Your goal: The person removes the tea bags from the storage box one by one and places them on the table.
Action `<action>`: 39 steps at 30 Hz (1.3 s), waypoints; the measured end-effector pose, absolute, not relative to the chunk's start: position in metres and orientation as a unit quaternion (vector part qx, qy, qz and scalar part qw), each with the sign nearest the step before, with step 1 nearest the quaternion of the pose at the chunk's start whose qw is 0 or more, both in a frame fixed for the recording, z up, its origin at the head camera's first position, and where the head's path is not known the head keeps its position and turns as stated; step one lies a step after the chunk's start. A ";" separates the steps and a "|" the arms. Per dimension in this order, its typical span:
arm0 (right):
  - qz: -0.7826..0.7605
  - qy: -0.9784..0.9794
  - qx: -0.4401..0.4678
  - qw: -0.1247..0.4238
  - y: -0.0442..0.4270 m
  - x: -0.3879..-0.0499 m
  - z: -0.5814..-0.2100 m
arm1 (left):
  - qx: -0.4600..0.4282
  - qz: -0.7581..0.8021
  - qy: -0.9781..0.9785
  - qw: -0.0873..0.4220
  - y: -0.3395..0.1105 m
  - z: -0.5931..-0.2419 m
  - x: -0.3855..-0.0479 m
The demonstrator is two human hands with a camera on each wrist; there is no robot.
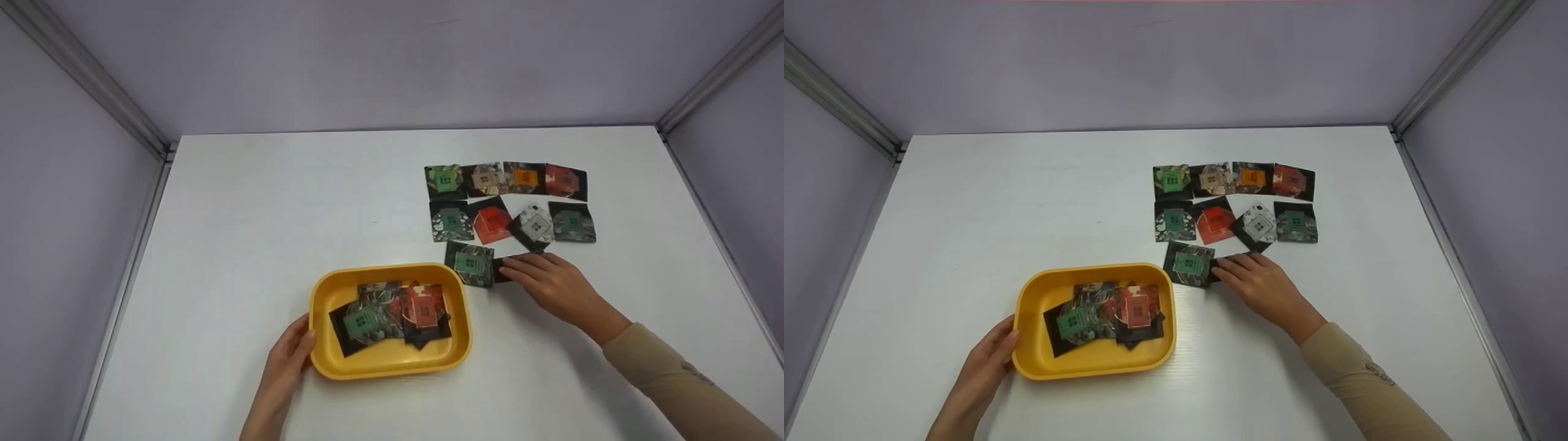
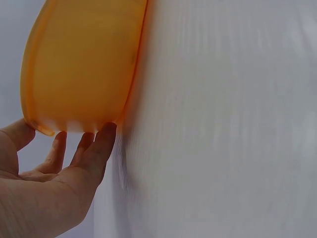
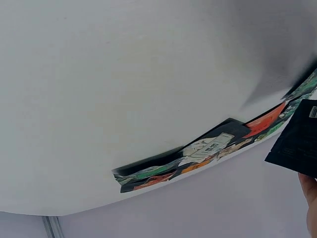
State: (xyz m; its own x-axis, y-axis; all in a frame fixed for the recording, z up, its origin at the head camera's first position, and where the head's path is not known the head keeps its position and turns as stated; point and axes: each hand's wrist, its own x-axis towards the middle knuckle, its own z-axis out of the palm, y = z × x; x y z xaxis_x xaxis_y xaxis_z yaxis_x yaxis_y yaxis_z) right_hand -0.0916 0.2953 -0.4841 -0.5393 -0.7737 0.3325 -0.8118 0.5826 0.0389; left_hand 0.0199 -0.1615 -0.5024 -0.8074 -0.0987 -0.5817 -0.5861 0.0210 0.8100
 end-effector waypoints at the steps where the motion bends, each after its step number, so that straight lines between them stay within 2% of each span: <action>1: 0.056 -0.879 0.449 0.150 0.296 -0.092 -0.485 | -0.248 0.655 0.689 0.186 -0.161 -0.502 0.020; 11: 0.013 -0.909 0.413 0.062 0.302 -0.095 -0.495 | -0.250 0.653 0.690 0.185 -0.161 -0.502 0.019; 22: 0.029 -0.904 0.425 0.026 0.309 -0.090 -0.506 | -0.244 0.651 0.697 0.177 -0.161 -0.504 0.020; 30: 0.023 -0.900 0.432 0.045 0.300 -0.088 -0.493 | -0.254 0.650 0.693 0.182 -0.161 -0.503 0.020; 39: 0.050 -0.876 0.471 0.088 0.265 -0.080 -0.461 | -0.244 0.649 0.697 0.181 -0.162 -0.501 0.020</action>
